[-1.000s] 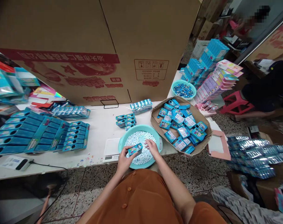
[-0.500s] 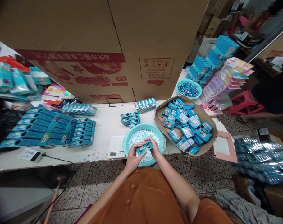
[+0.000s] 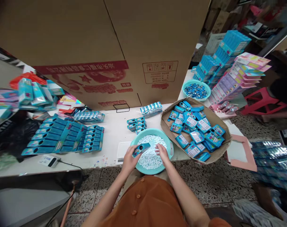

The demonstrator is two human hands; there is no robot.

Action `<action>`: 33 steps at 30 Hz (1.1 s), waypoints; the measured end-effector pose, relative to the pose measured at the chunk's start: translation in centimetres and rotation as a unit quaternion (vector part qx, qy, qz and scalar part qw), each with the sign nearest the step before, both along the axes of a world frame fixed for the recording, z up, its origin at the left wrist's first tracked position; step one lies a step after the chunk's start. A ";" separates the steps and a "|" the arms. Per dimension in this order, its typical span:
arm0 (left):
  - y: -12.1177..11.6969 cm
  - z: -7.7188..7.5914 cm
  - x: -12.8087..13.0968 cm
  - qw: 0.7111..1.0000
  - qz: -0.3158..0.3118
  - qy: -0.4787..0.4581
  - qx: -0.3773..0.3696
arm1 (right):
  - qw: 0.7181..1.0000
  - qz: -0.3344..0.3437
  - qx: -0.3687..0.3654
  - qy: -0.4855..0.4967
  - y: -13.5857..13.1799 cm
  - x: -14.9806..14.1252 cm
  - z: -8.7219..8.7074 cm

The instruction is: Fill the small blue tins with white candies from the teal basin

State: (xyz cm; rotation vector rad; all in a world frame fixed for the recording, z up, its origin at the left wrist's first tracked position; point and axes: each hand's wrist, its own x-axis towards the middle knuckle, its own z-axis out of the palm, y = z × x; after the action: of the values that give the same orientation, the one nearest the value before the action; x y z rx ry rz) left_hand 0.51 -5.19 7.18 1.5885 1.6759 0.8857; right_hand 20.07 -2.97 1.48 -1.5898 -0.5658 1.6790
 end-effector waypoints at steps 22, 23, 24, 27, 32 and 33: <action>15.8 -10.5 -12.2 0.959 -0.102 0.261 -0.044 | 0.986 -0.140 -0.089 -0.035 -2.7 -2.6 -2.2; 16.0 -10.7 -12.3 0.959 -0.108 0.259 -0.040 | 0.985 -0.144 -0.092 -0.038 -2.8 -3.0 -2.4; 16.1 -11.0 -12.4 0.959 -0.113 0.257 -0.036 | 0.983 -0.148 -0.097 -0.045 -2.9 -3.4 -2.7; 16.3 -11.9 -12.4 0.959 -0.120 0.255 -0.027 | 0.978 -0.157 -0.114 -0.073 -3.5 -4.2 -3.5; 16.7 -12.7 -12.2 0.944 -0.120 0.307 -0.001 | 0.978 -0.143 -0.102 -0.110 -4.2 -4.6 -4.2; 16.8 -12.8 -12.3 0.940 -0.123 0.317 0.006 | 0.979 -0.138 -0.096 -0.118 -4.3 -4.6 -4.1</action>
State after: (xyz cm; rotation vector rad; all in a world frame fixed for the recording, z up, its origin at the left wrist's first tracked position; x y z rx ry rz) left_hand -11.76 11.65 -5.57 2.1878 1.8137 0.2565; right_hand 15.47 -7.24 -2.63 -1.9252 -0.2856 1.3806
